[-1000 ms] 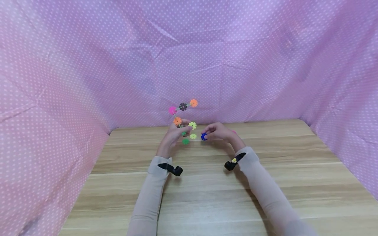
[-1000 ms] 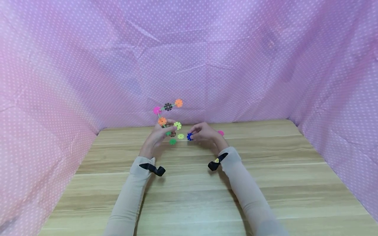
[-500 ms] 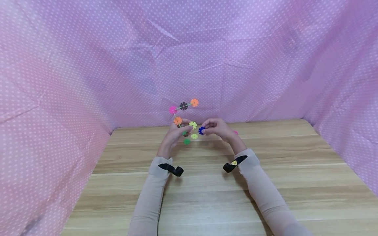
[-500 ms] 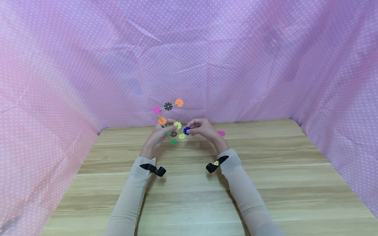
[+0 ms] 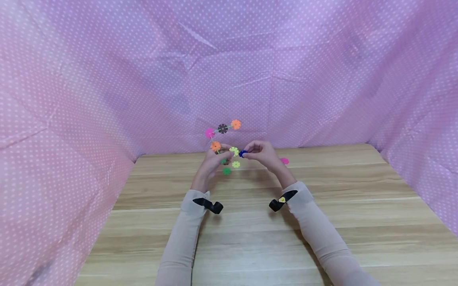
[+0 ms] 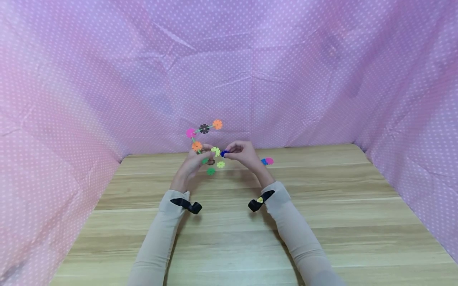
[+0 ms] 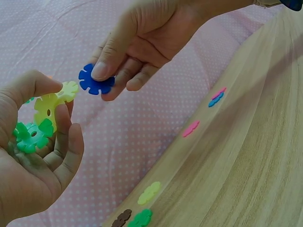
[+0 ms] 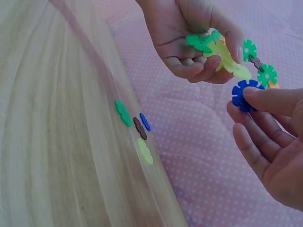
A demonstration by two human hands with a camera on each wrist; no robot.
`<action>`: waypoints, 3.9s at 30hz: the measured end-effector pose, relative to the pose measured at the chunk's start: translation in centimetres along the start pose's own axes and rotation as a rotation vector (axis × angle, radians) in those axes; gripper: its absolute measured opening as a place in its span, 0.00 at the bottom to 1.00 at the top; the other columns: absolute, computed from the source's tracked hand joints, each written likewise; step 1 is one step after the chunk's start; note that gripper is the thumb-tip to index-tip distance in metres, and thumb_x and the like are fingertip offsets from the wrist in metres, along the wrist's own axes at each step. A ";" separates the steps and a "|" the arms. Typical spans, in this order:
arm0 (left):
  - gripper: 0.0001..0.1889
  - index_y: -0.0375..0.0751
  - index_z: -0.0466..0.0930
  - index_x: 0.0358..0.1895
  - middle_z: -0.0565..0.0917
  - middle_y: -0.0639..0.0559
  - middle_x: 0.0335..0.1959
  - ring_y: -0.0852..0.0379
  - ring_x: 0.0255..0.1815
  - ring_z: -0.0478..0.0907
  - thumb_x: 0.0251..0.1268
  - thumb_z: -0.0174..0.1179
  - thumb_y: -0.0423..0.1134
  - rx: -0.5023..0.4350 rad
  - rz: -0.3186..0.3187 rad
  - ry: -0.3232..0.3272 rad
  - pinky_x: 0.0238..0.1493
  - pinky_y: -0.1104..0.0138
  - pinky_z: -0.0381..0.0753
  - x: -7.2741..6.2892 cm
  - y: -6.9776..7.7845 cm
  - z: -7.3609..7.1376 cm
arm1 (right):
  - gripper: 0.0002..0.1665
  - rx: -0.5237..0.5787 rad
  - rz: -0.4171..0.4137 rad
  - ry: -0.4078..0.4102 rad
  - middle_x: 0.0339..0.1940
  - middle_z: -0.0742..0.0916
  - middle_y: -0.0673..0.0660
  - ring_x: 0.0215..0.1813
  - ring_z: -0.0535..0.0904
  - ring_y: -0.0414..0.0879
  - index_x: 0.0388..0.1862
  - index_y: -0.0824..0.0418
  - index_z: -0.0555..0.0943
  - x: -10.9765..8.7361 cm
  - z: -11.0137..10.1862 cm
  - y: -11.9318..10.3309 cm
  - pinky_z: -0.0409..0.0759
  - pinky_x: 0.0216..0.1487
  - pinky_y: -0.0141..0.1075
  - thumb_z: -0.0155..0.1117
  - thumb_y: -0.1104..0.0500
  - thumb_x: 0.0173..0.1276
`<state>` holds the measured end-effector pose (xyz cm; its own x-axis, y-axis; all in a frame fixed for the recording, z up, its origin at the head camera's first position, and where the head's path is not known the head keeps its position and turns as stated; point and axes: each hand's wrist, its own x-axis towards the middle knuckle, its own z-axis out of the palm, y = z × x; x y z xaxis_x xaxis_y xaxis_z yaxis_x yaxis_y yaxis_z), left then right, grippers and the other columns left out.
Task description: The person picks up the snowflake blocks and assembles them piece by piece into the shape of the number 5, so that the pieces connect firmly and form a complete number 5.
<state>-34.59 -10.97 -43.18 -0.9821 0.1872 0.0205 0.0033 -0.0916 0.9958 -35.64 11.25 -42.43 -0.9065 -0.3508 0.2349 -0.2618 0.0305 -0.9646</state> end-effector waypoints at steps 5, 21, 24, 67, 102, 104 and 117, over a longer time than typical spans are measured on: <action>0.09 0.38 0.79 0.46 0.83 0.53 0.35 0.51 0.35 0.78 0.65 0.66 0.31 -0.009 -0.012 0.022 0.51 0.52 0.80 0.0 0.1 0.2 | 0.14 -0.023 -0.013 0.044 0.33 0.89 0.53 0.34 0.85 0.37 0.43 0.76 0.82 -0.1 0.2 -0.3 0.86 0.42 0.29 0.74 0.71 0.61; 0.09 0.38 0.80 0.48 0.83 0.54 0.30 0.52 0.36 0.80 0.66 0.66 0.32 -0.046 0.011 0.107 0.58 0.45 0.81 -0.4 -0.1 0.7 | 0.08 -0.112 -0.106 0.118 0.40 0.89 0.71 0.35 0.86 0.34 0.39 0.76 0.84 -0.1 1.5 -0.8 0.87 0.41 0.26 0.73 0.72 0.62; 0.11 0.35 0.80 0.49 0.83 0.54 0.30 0.55 0.35 0.80 0.66 0.66 0.32 -0.064 0.022 0.123 0.58 0.43 0.80 -0.6 -0.2 0.8 | 0.07 -0.105 -0.123 0.125 0.40 0.89 0.73 0.36 0.86 0.35 0.39 0.77 0.84 -0.3 1.8 -1.0 0.87 0.41 0.27 0.71 0.74 0.62; 0.07 0.42 0.82 0.43 0.85 0.55 0.33 0.52 0.36 0.84 0.65 0.64 0.29 -0.149 0.019 0.158 0.37 0.67 0.83 -1.1 1.2 1.3 | 0.07 -0.081 -0.298 0.176 0.35 0.90 0.71 0.34 0.88 0.35 0.32 0.73 0.88 -0.6 2.8 -1.2 0.89 0.40 0.31 0.76 0.68 0.61; 0.10 0.33 0.82 0.46 0.86 0.55 0.35 0.60 0.33 0.84 0.63 0.67 0.28 -0.061 0.102 0.057 0.36 0.71 0.83 -1.0 0.5 1.5 | 0.13 -0.042 -0.049 0.018 0.36 0.91 0.49 0.39 0.86 0.43 0.46 0.72 0.85 -0.3 2.1 -0.9 0.88 0.45 0.34 0.67 0.61 0.73; 0.13 0.28 0.80 0.50 0.86 0.54 0.36 0.60 0.34 0.83 0.64 0.67 0.28 -0.056 0.082 0.052 0.38 0.70 0.84 -1.0 0.6 1.6 | 0.13 -0.029 -0.027 0.006 0.35 0.90 0.47 0.38 0.86 0.41 0.45 0.74 0.84 -0.3 2.0 -1.0 0.88 0.44 0.32 0.66 0.62 0.73; 0.43 0.42 0.57 0.77 0.64 0.40 0.72 0.46 0.70 0.65 0.63 0.71 0.38 -0.083 0.058 0.306 0.73 0.56 0.69 -1.0 1.8 0.1 | 0.11 -0.064 0.114 -0.009 0.31 0.87 0.46 0.38 0.85 0.46 0.44 0.77 0.82 -0.3 0.7 -1.7 0.90 0.43 0.39 0.65 0.66 0.72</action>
<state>-33.59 -11.26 -41.44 -0.9919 -0.1220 0.0365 0.0577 -0.1749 0.9829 -34.70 10.59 -40.98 -0.9289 -0.3495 0.1225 -0.1778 0.1306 -0.9754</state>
